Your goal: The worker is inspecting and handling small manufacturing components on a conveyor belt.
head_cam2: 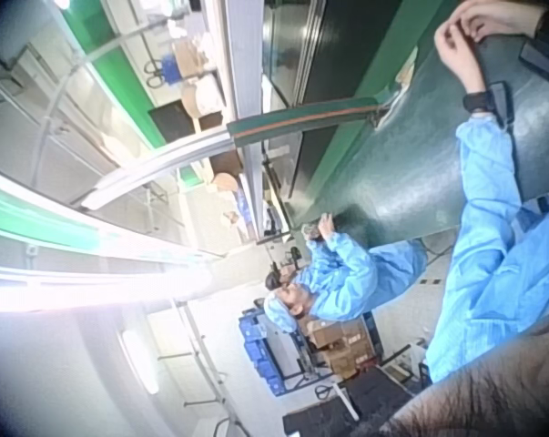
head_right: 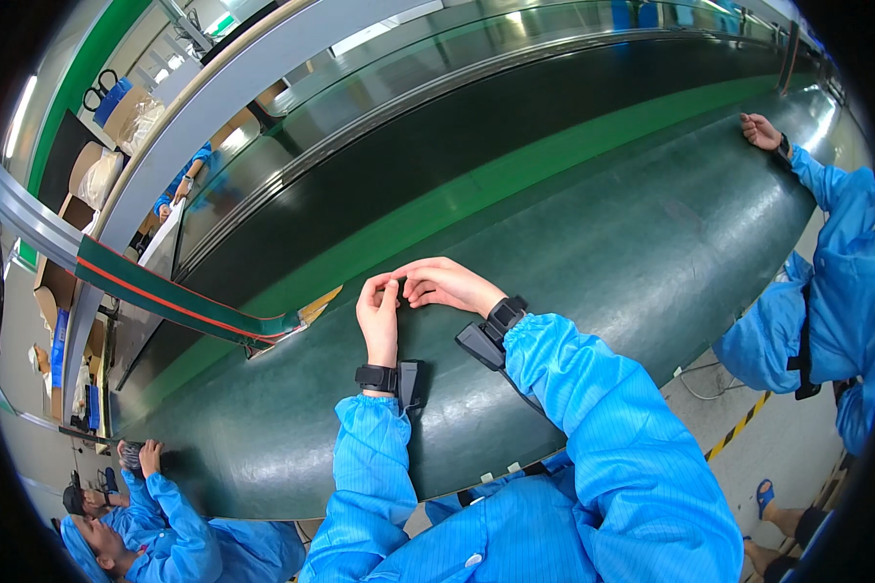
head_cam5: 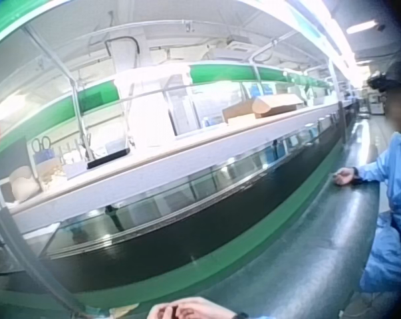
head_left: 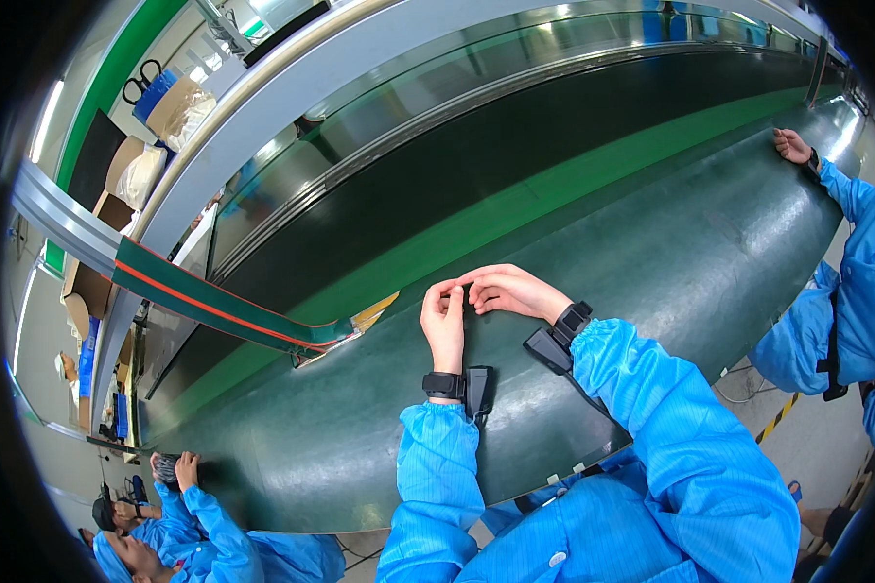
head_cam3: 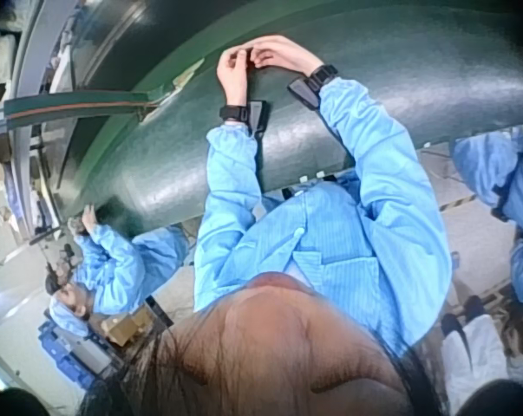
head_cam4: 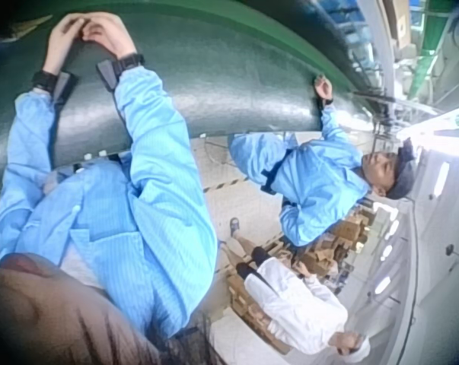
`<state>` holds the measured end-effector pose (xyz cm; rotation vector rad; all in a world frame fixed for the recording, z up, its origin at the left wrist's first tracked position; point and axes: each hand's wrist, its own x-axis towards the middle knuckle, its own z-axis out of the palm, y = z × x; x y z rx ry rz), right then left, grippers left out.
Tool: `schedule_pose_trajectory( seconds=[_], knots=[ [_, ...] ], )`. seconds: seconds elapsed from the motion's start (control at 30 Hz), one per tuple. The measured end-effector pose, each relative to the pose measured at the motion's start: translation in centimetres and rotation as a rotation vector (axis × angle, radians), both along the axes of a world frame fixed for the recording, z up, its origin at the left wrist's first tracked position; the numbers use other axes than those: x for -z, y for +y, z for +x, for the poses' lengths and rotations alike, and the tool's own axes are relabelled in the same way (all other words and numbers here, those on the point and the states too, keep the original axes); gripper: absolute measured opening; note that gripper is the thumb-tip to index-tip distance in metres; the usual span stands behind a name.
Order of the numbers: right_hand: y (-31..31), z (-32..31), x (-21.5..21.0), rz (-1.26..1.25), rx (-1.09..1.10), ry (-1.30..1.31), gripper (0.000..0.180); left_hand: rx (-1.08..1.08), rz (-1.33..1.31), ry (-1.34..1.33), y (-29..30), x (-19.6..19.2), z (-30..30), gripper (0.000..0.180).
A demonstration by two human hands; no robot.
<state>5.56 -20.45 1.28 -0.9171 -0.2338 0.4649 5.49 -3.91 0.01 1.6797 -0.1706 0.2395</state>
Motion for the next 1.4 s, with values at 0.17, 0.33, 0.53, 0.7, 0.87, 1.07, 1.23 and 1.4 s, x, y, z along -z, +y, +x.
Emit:
schedule_pose_trajectory(
  seconds=[0.17, 0.33, 0.53, 0.7, 0.87, 1.07, 1.23, 1.4],
  knots=[
    [-0.1, 0.3, 0.5, 0.044, -0.007, 0.002, 0.028, 0.006, 0.001, 0.000, -0.2, -0.2, -0.1, 0.013],
    [-0.1, 0.1, 0.2, 0.017, -0.011, -0.006, 0.030, 0.005, 0.022, -0.017, -0.1, -0.1, 0.0, 0.014],
    [-0.1, 0.2, 0.3, 0.016, -0.004, -0.002, 0.030, 0.003, 0.028, 0.003, 0.0, -0.1, 0.0, 0.013],
    [0.0, 0.1, 0.4, 0.034, 0.000, 0.006, 0.027, -0.004, 0.045, -0.002, 0.1, 0.1, 0.1, 0.013],
    [0.0, 0.2, 0.5, 0.025, 0.002, 0.012, 0.029, -0.004, 0.038, -0.008, 0.0, 0.3, 0.1, 0.013],
    [0.1, 0.3, 0.4, 0.028, -0.011, 0.003, 0.029, -0.001, 0.051, 0.001, 0.1, -0.4, 0.0, 0.013],
    [-0.5, 0.2, 0.9, 0.071, 0.015, 0.014, 0.027, 0.033, -0.011, -0.033, -0.6, 0.5, 0.3, 0.013],
    [0.1, 0.1, 1.1, 0.112, -0.026, -0.022, 0.031, 0.055, -0.006, -0.006, 0.0, -0.6, -0.5, 0.013]
  ],
)
